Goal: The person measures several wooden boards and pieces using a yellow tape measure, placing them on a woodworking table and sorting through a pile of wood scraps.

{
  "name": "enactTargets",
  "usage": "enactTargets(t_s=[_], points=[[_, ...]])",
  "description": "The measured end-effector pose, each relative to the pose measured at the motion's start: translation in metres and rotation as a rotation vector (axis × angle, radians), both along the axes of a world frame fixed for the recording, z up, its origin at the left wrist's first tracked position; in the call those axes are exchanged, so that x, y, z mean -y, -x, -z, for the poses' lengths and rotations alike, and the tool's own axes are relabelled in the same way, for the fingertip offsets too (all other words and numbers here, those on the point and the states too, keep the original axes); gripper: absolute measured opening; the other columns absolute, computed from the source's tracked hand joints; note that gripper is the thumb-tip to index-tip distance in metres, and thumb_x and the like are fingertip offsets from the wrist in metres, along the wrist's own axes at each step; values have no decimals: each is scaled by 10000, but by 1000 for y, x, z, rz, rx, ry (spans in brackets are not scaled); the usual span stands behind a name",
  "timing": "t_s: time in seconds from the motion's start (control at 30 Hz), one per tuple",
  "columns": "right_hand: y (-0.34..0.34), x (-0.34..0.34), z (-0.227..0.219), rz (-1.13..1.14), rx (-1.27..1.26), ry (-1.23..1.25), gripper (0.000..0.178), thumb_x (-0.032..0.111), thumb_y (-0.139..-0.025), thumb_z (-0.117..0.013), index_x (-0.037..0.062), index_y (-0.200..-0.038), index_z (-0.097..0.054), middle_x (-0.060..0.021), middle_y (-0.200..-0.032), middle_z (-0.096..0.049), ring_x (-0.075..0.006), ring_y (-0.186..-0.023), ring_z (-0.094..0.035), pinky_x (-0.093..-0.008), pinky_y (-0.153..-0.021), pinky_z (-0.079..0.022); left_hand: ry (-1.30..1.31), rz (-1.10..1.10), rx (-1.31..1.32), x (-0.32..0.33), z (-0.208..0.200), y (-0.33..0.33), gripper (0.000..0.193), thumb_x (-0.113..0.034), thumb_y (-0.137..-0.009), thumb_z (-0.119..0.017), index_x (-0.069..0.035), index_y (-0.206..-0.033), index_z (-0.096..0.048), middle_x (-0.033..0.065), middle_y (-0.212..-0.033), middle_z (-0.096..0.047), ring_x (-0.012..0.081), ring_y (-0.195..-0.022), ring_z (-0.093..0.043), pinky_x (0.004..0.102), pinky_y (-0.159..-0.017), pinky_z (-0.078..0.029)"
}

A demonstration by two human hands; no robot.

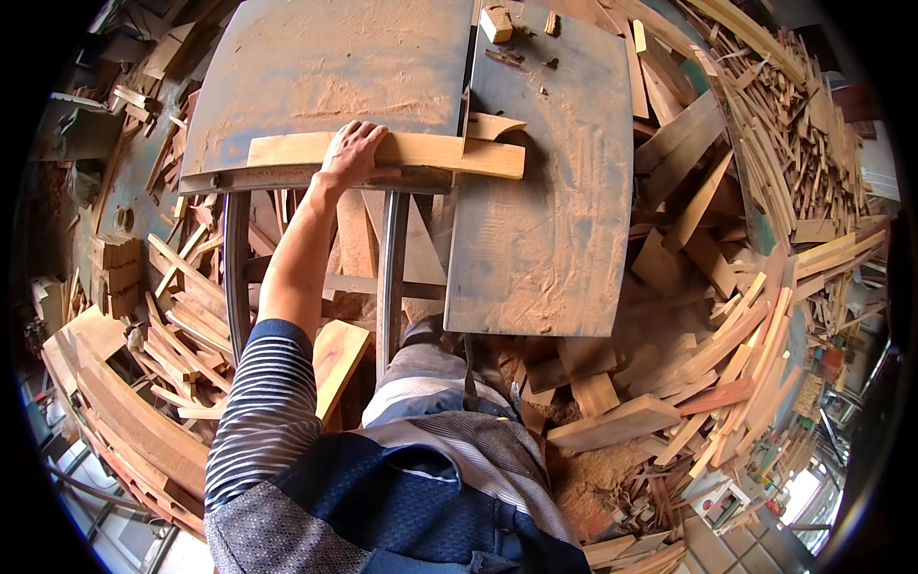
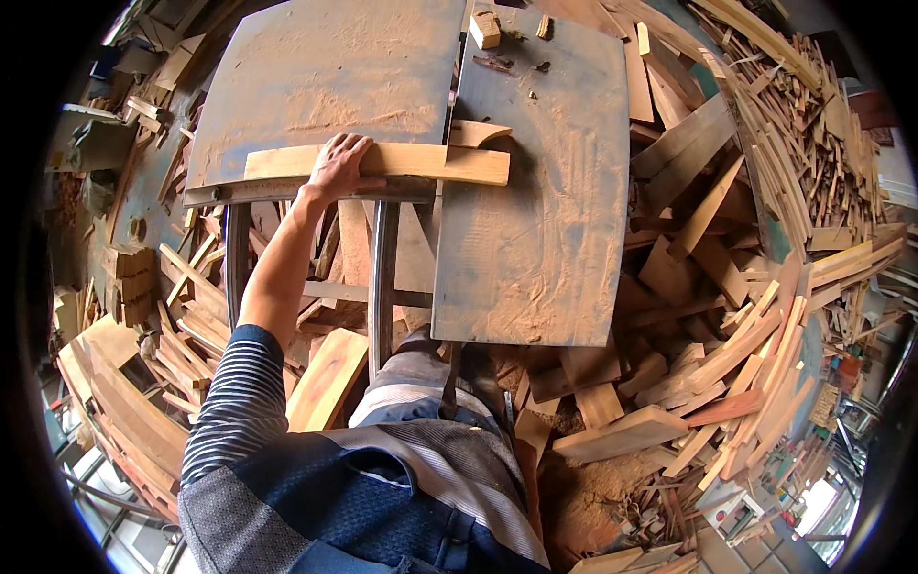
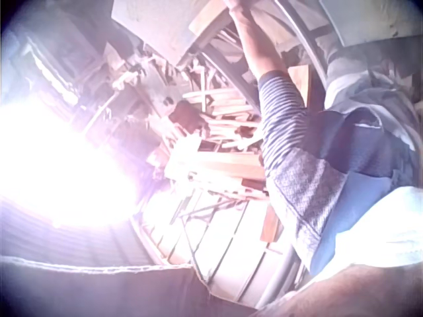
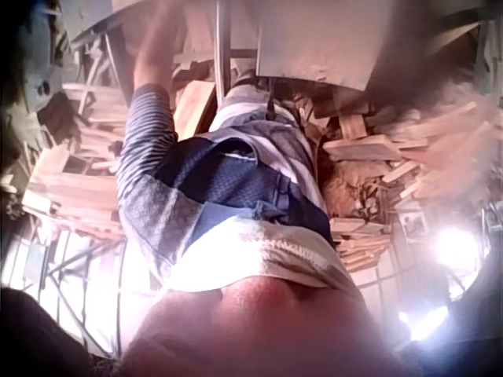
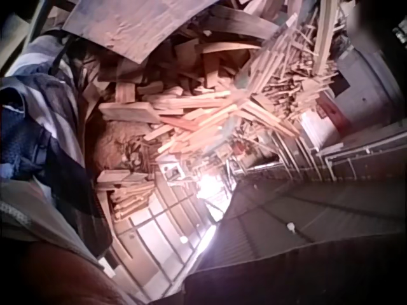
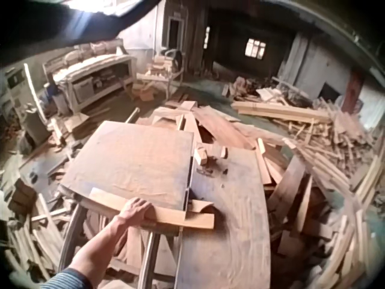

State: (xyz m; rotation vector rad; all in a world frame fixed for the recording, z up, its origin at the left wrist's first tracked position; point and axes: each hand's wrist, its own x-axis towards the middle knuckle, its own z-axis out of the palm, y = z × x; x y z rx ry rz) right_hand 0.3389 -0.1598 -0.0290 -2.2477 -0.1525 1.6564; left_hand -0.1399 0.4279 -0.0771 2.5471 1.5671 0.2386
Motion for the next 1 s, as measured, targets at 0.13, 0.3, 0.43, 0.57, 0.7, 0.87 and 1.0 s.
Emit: enactTargets(t_s=[0.13,0.3,0.43,0.57,0.7,0.87,1.0], points=[[2,9,-4,8,29,-28,239,269,-964,-692,44,-889,-713,-20,-725,-590,-141,-711,-613,-299,-651,-483,58,-93,-15,-25,-4,-7,815,-485,-715,-901,-65,-1349,-609,150,-1314,-644,355,-1307,-554,473,-1125,-426],[4,22,-8,16,77,-81,236,268,-963,-691,40,-908,-720,-27,-730,-598,-151,-715,-624,-304,-654,-495,165,-158,-85,-59,-14,-23,788,-457,-653,-941,-52,-1259,-641,155,-1281,-661,358,-1293,-563,462,-1103,-436],[13,9,-21,132,65,-133,236,267,-963,-690,38,-923,-726,-33,-733,-605,-159,-718,-633,-308,-657,-505,110,-116,-54,-52,-2,-11,772,-475,-650,-933,-65,-1240,-653,147,-1238,-674,353,-1249,-577,457,-1094,-441],[6,-27,-10,569,-108,-193,203,234,-952,-688,43,-1005,-729,-51,-848,-660,-179,-718,-640,-331,-632,-528,28,-105,-37,-16,-3,-9,783,-542,-651,-909,-76,-1229,-661,126,-1194,-681,332,-1207,-589,452,-1077,-447],[-2,-122,-4,343,-55,-414,270,171,-950,-670,54,-1190,-705,-41,-874,-657,-160,-763,-643,-297,-652,-531,89,-121,5,28,-5,-6,834,-520,-658,-917,-88,-1312,-633,133,-1262,-648,332,-1248,-562,474,-1113,-419],[8,-293,-22,-172,-1,-524,443,168,-917,-714,-13,-1315,-642,-43,-1009,-671,-157,-861,-627,-316,-761,-527,23,-108,76,87,-2,-2,892,-571,-642,-907,-81,-1314,-586,120,-1167,-614,316,-1164,-562,468,-1087,-403],[43,-419,-27,-766,473,-651,631,322,-885,-752,37,-1424,-586,-164,-986,-721,-264,-890,-694,-389,-811,-548,62,-116,135,130,-7,-2,893,-550,-604,-918,-60,-1272,-584,122,-1196,-612,346,-1180,-549,481,-1096,-388]])
